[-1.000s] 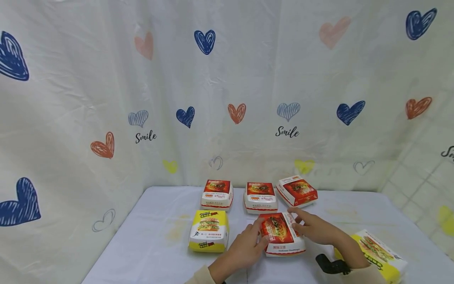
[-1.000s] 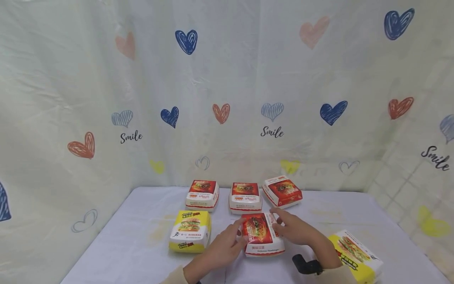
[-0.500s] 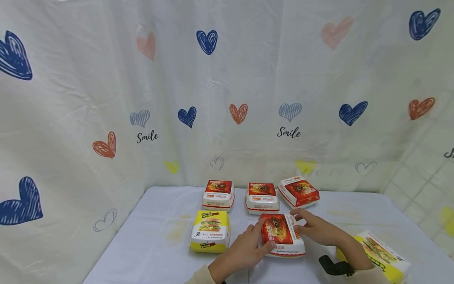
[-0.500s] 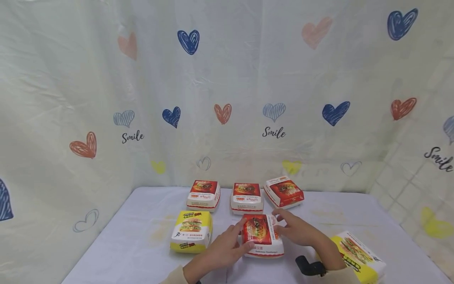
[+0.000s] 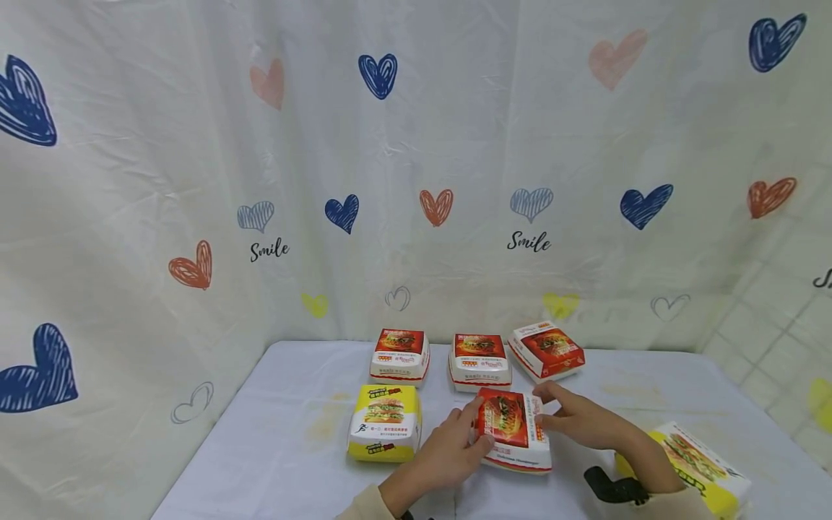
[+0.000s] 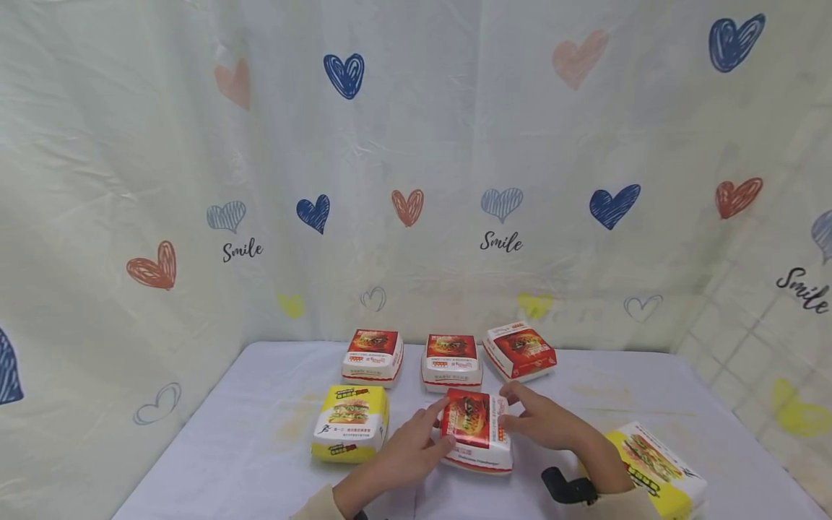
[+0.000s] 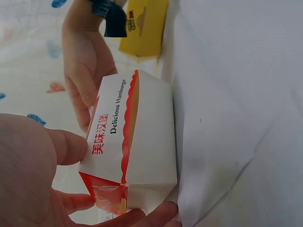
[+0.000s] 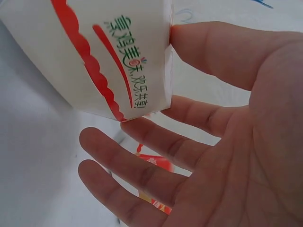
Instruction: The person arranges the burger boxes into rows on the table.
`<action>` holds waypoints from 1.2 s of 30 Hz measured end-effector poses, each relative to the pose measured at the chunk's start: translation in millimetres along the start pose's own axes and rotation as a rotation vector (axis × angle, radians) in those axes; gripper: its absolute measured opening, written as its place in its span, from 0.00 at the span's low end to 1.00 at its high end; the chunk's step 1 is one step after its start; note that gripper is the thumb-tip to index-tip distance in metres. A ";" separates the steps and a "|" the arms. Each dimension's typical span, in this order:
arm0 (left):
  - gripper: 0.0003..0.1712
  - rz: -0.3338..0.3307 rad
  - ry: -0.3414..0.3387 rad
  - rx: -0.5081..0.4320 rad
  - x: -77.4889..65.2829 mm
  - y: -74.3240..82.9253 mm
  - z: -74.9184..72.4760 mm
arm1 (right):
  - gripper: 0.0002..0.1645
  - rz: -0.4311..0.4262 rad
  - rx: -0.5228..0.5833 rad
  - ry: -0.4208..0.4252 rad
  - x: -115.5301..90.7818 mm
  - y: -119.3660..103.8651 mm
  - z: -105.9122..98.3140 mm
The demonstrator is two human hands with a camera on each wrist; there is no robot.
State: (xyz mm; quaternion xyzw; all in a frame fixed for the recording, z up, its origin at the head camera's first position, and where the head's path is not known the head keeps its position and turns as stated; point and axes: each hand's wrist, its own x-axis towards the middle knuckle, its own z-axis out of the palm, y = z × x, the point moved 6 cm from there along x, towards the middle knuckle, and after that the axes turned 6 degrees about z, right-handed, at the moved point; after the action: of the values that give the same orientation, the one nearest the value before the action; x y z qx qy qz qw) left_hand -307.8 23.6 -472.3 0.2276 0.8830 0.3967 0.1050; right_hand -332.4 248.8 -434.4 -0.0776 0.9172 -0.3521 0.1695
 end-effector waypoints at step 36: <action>0.22 0.063 0.212 -0.071 -0.6 0.6 -11.6 | 0.13 0.008 -0.020 -0.010 1.5 4.1 2.8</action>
State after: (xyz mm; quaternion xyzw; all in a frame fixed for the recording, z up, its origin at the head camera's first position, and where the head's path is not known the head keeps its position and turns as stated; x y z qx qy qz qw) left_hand -311.3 16.0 -464.1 0.2084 0.8669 0.4529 0.0066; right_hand -332.9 249.7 -439.4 -0.0776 0.9202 -0.3416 0.1747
